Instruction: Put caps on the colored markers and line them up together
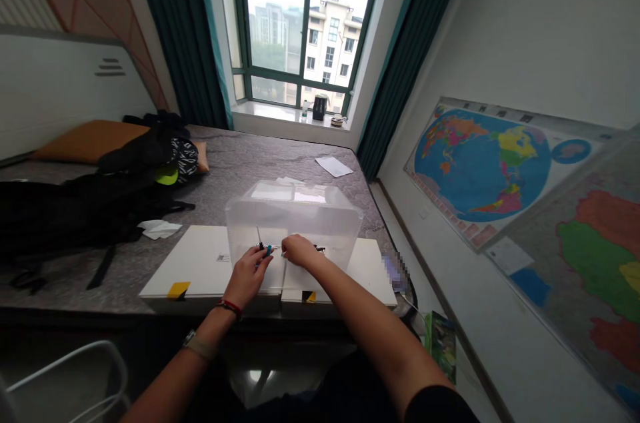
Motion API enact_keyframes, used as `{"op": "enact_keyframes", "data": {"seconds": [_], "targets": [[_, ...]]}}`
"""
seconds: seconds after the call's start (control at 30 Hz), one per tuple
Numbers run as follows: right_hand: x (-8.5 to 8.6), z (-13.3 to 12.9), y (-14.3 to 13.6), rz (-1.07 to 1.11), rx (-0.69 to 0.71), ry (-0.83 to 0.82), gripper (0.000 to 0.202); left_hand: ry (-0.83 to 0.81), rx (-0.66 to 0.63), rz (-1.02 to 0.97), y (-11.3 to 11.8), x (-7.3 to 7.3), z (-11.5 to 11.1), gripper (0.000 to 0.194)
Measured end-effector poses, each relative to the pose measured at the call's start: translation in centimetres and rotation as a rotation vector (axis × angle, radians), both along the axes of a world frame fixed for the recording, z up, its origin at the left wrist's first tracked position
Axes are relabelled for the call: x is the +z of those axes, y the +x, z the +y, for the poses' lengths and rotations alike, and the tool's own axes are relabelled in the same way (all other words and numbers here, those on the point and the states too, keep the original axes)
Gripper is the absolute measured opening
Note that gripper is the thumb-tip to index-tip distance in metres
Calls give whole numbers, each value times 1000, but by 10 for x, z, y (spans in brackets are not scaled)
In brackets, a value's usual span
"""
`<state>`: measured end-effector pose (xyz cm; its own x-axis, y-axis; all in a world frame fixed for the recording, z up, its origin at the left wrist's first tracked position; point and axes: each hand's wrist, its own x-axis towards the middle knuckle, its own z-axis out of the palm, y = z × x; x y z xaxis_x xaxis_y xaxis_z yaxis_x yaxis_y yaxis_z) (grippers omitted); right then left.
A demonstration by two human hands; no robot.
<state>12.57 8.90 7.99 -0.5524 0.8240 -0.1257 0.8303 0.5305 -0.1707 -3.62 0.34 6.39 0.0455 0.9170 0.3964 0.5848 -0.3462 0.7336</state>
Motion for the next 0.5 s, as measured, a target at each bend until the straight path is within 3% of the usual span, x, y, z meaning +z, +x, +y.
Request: {"op": "enact_keyframes", "data": {"seconds": [0.37, 0.5], "targets": [[-15, 10, -24, 0, -164, -71, 21, -35, -75, 24, -13, 7, -7, 33], [-10, 10, -21, 17, -186, -75, 22, -17, -74, 30, -14, 3, -10, 32]]}}
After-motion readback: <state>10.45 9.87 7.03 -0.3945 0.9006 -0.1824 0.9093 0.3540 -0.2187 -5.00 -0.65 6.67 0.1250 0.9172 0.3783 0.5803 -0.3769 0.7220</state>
